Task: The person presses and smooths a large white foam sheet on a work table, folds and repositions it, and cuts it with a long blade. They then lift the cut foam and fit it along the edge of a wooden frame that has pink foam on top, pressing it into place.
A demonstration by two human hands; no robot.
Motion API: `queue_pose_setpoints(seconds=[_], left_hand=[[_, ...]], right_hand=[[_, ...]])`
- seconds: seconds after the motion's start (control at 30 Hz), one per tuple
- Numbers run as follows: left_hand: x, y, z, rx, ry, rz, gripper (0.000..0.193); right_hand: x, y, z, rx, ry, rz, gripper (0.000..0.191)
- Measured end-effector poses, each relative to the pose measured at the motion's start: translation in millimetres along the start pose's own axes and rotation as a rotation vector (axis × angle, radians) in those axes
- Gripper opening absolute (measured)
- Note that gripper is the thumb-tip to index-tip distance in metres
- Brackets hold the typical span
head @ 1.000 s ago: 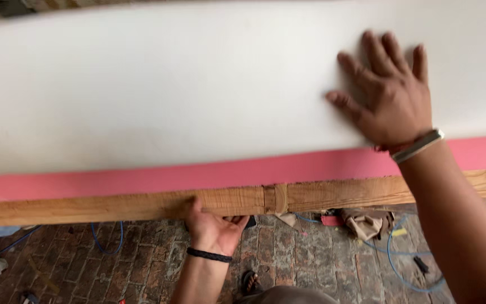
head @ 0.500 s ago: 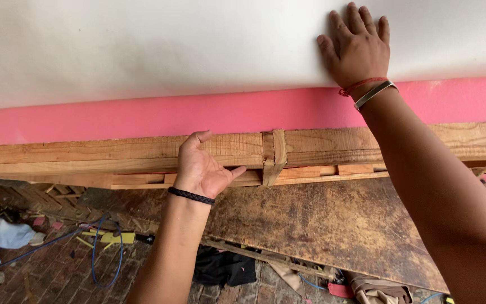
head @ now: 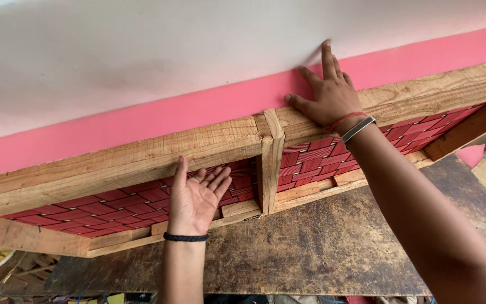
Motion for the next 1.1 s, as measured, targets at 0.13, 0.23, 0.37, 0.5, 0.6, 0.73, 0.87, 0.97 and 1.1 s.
queue_pose_setpoints(seconds=[0.13,0.23,0.37,0.5,0.6,0.73,0.87,0.97,1.1], left_hand=[[-2,-36,-23,0.266,-0.026,-0.173,0.102],[0,-48,-35,0.389,-0.019,-0.172,0.105],[1,-67,-46,0.422,-0.097,-0.203,0.103],[-9,-90,-52,0.444,-0.081,-0.295,0.091],[-16,-103,-57,0.487,-0.051,-0.285,0.085],[-33,-112,-84,0.598,0.005,-0.342,0.08],[-42,-125,-109,0.538,0.198,-0.218,0.076],[-38,-127,-117,0.508,0.18,-0.283,0.071],[-27,-97,-118,0.497,0.076,-0.378,0.065]], right_hand=[[7,-5,-14,0.025,-0.122,-0.275,0.046],[12,17,-16,-0.098,-0.091,-0.538,0.017],[38,68,-36,0.036,-0.594,-0.916,0.017],[97,99,-82,0.682,-1.297,-1.146,0.02],[139,85,-109,0.8,-1.864,-0.902,0.044],[154,48,-155,0.603,-2.029,-1.071,0.071],[165,1,-169,0.53,-1.861,-1.204,0.091],[167,-4,-163,0.545,-1.668,-1.388,0.101],[166,-16,-130,0.161,-1.841,-1.302,0.108]])
Point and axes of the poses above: each hand's wrist, its own y-axis away from the middle knuckle, its own x-axis out of the palm, z = x × y, the point moved 4 cm from there along -y, towards the middle knuckle, and after that the axes turned 11 degrees about -x, right-handed, at the moved point
